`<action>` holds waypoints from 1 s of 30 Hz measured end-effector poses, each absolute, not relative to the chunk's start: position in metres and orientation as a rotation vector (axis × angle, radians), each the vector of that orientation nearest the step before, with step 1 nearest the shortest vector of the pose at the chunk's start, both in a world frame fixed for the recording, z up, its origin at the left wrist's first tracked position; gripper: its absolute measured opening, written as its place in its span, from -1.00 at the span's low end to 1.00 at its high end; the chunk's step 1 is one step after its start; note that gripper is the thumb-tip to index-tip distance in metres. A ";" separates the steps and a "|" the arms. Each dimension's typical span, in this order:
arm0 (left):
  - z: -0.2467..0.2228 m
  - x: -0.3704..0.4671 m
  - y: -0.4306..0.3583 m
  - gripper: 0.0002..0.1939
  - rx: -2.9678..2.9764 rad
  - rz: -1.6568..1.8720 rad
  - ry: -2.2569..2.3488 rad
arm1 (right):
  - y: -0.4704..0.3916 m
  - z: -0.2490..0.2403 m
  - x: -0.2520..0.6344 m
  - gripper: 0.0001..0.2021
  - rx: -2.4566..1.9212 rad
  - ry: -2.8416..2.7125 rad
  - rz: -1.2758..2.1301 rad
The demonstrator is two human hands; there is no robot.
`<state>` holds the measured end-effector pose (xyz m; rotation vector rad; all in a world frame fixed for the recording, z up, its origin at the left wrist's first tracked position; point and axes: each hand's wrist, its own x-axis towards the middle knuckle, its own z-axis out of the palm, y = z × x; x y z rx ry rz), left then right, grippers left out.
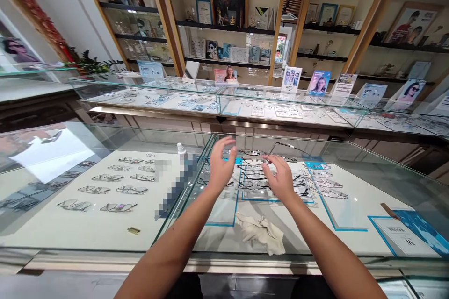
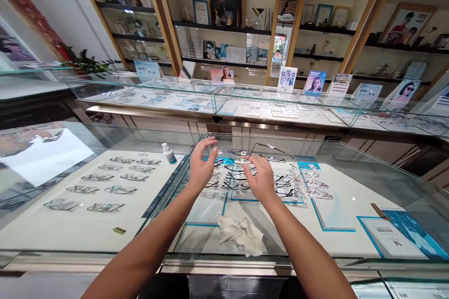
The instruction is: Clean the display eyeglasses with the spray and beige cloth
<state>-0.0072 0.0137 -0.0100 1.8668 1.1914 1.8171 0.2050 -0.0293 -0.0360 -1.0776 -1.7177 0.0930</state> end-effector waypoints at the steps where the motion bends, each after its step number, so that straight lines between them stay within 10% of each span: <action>1: -0.008 -0.018 0.020 -0.76 1.857 1.929 1.299 | -0.029 -0.036 0.207 -0.77 -1.081 -1.704 0.087; 12: -0.054 -0.121 0.091 -0.29 1.006 1.849 2.260 | -0.022 -0.038 0.219 -0.78 -1.081 -1.663 0.071; 21: -0.080 -0.135 0.106 -0.75 0.876 1.664 2.194 | -0.020 -0.038 0.221 -0.75 -1.084 -1.658 0.088; 30: -0.044 -0.100 0.085 -0.73 1.185 1.850 1.710 | -0.024 -0.031 0.220 -0.74 -1.062 -1.598 0.132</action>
